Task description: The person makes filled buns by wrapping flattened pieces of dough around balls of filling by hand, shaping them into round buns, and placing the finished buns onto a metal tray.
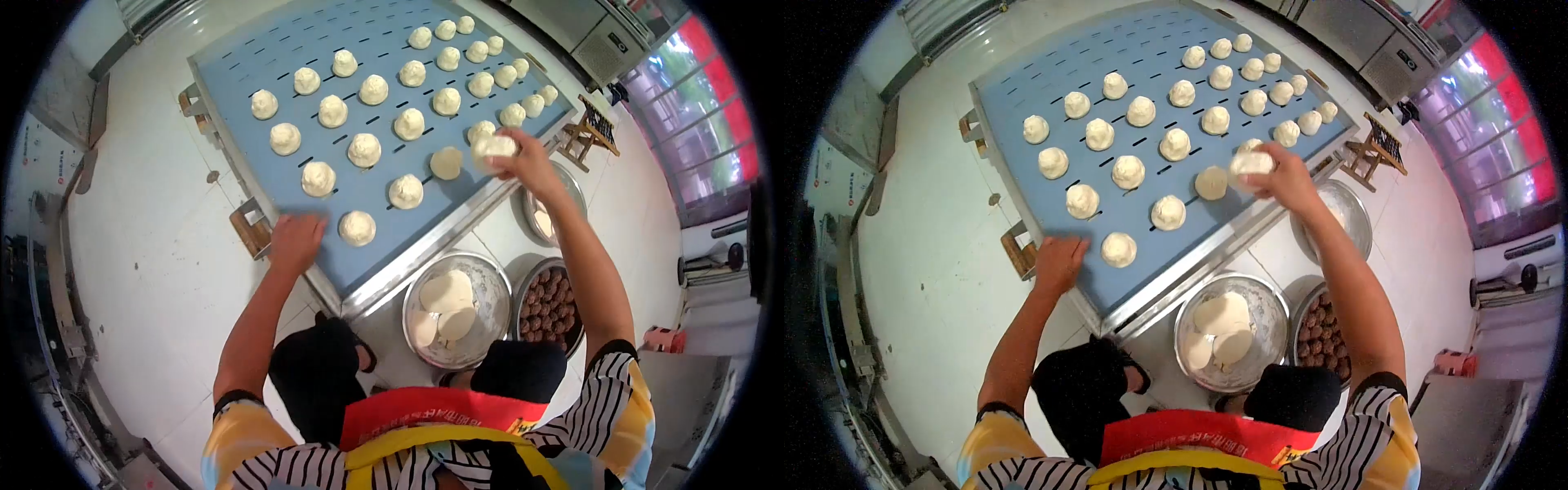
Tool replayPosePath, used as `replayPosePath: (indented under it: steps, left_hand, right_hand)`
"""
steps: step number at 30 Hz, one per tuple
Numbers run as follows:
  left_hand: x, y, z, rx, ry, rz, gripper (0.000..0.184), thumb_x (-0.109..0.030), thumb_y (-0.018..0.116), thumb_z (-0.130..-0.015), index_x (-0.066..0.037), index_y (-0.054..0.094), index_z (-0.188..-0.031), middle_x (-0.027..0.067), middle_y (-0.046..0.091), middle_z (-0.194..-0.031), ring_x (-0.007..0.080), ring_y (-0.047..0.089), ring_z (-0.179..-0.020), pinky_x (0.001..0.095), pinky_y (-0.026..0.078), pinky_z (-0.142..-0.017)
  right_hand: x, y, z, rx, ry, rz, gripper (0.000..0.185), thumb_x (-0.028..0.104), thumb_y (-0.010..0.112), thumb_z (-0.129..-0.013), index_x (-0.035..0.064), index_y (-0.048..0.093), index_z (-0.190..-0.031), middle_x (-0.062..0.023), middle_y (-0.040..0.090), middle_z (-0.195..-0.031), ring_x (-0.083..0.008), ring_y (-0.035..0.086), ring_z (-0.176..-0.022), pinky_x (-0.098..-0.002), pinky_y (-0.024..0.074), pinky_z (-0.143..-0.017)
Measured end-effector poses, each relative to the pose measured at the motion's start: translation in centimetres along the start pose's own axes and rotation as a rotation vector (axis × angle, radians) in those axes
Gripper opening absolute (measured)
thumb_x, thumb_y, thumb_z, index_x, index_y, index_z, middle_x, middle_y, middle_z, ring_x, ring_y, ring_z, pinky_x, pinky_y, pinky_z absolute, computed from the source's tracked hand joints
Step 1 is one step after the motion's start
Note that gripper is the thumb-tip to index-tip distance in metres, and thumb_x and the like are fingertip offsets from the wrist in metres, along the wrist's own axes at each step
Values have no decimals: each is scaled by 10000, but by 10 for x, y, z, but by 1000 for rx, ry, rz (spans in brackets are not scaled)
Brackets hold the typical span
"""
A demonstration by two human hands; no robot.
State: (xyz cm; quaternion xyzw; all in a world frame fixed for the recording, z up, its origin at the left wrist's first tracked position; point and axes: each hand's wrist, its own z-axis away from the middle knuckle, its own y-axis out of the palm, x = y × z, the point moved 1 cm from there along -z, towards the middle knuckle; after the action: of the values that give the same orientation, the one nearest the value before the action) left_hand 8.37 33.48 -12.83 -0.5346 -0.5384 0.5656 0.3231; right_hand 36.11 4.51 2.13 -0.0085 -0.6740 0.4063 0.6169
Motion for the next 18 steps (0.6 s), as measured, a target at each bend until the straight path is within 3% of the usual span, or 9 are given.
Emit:
replayPosePath:
  steps: [2,10,14,18]
  left_hand:
    - [-1,0,-5,-10,-18,8,232,-247,541,-910,-69,602,-775,127,596,-674,299,581,-684,409,415,-769]
    - [8,8,-2,-181,68,230,282,-175,610,-869,-70,501,-631,119,483,-572,339,485,-572,431,390,-704]
    - [9,3,-7,-111,63,209,253,-156,640,-818,-90,517,-607,85,509,-576,294,514,-562,405,406,-703]
    - [15,4,-6,-102,87,256,214,-112,681,-752,-98,521,-611,45,481,-555,245,494,-534,386,414,-695]
  right_hand:
    - [16,-2,-44,48,-57,-25,515,135,749,-787,40,525,-1241,-79,636,-952,-146,639,-771,-257,555,-599]
    - [45,44,-256,124,-238,297,535,191,757,-775,61,546,-1250,-98,645,-946,-151,636,-694,-275,556,-626]
    - [37,86,-353,169,-276,418,530,235,805,-704,126,604,-1182,-88,668,-936,-158,635,-642,-294,564,-598]
    - [29,121,-400,173,-277,682,525,222,816,-670,193,621,-1156,-80,666,-998,-215,655,-775,-331,568,-627]
